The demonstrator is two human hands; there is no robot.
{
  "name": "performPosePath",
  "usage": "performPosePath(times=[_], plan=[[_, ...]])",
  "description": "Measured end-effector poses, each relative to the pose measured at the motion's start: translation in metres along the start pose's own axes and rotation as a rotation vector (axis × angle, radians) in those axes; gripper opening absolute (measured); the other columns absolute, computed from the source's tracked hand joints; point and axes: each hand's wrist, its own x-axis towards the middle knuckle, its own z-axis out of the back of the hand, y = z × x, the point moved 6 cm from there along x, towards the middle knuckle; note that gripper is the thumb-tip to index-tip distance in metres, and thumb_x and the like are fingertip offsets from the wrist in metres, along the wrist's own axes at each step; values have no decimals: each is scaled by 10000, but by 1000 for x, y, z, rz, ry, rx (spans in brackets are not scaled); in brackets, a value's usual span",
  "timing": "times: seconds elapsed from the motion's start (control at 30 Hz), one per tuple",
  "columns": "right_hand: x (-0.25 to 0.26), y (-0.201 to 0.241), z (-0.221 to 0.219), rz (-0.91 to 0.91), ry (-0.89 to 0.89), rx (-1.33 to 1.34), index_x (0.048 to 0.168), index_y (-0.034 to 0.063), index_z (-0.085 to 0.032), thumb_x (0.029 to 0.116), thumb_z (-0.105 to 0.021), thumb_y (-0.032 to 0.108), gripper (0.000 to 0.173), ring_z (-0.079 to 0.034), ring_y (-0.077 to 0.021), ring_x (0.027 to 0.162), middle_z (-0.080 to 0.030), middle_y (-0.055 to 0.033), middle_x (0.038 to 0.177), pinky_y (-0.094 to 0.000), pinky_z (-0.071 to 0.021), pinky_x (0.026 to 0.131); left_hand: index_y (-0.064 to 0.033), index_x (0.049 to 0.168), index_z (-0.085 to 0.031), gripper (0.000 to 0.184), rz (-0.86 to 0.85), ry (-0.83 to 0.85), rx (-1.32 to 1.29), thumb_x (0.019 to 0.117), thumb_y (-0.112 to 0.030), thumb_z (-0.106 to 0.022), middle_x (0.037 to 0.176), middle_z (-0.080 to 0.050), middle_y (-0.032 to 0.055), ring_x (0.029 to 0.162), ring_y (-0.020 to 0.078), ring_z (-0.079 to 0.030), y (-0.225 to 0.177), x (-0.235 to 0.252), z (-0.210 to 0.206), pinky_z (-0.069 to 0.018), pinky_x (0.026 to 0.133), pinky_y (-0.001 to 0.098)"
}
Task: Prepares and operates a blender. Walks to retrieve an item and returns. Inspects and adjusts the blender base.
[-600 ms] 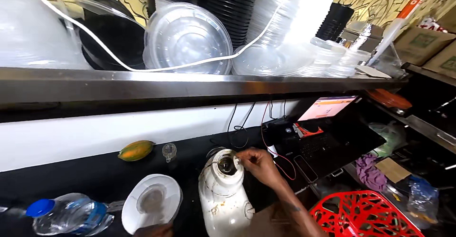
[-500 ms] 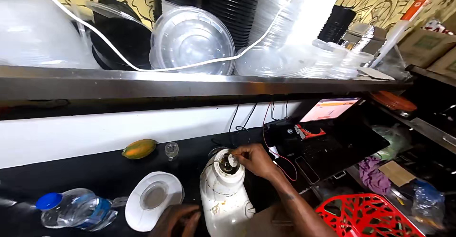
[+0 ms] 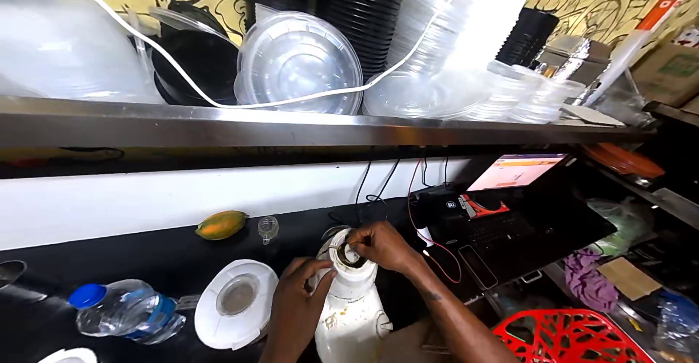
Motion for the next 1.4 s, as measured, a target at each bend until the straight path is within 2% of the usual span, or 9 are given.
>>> performPosePath(times=[0.17,0.27,0.37,0.5,0.7,0.83,1.07,1.27,1.4], plan=[[5,6,-9,16,30,-142,1007,196,-775,974,-650,303,168,-697,-170,886,-740,0,931,-472,-566,828,-295,1112,-765,300,43,61,179,943,-509,-638,891,-646,-64,739,88,-603,-1,28,-16,-552,691,342],[2,7,-9,13,12,-135,1019,201,-769,964,-659,299,157,-698,-178,882,-740,0,918,-481,-559,823,-254,1133,-759,328,97,117,169,920,-498,-703,987,-679,-16,862,159,-646,-3,42,-25,-564,795,431],[-3,6,-7,20,-13,-105,1001,193,-768,977,-633,271,158,-705,-163,937,-752,2,970,-465,-559,871,-257,1109,-764,294,107,177,140,896,-460,-756,1080,-683,11,976,187,-659,-7,53,-29,-562,878,447],[-8,2,-5,34,-31,-61,1047,209,-782,977,-621,245,179,-705,-142,951,-756,16,1003,-445,-563,886,-266,1112,-770,250,148,280,157,907,-410,-760,1161,-676,30,1021,198,-667,-9,59,-29,-570,899,444],[-15,-3,-1,58,-147,-200,933,217,-768,959,-661,320,151,-671,-128,975,-730,54,940,-396,-544,881,-290,1061,-791,221,142,316,186,890,-430,-775,1126,-662,12,951,167,-648,-11,59,-31,-569,836,416],[-16,-7,-3,65,-152,-178,948,216,-771,979,-635,315,171,-683,-125,951,-724,37,937,-393,-565,854,-305,1043,-798,183,143,378,200,934,-433,-724,1132,-662,-12,946,139,-653,-6,63,-31,-575,844,408],[-14,-2,-7,275,-248,-204,936,205,-772,994,-631,259,162,-675,-98,920,-727,64,925,-331,-567,818,-296,998,-797,136,176,411,276,922,-395,-743,1117,-670,-27,917,145,-657,-13,68,-31,-578,821,436],[-17,-12,-2,229,-224,-158,950,215,-780,981,-643,274,151,-682,-84,909,-734,70,917,-341,-568,835,-258,1023,-768,186,223,409,340,925,-411,-732,1071,-667,-6,903,172,-654,-21,73,-30,-571,818,453],[-17,-12,-2,174,-202,-157,957,222,-778,986,-633,307,171,-692,-99,895,-734,55,909,-367,-578,813,-285,1111,-772,196,129,449,349,994,-363,-635,1171,-666,0,1053,177,-647,-21,71,-32,-558,919,437]])
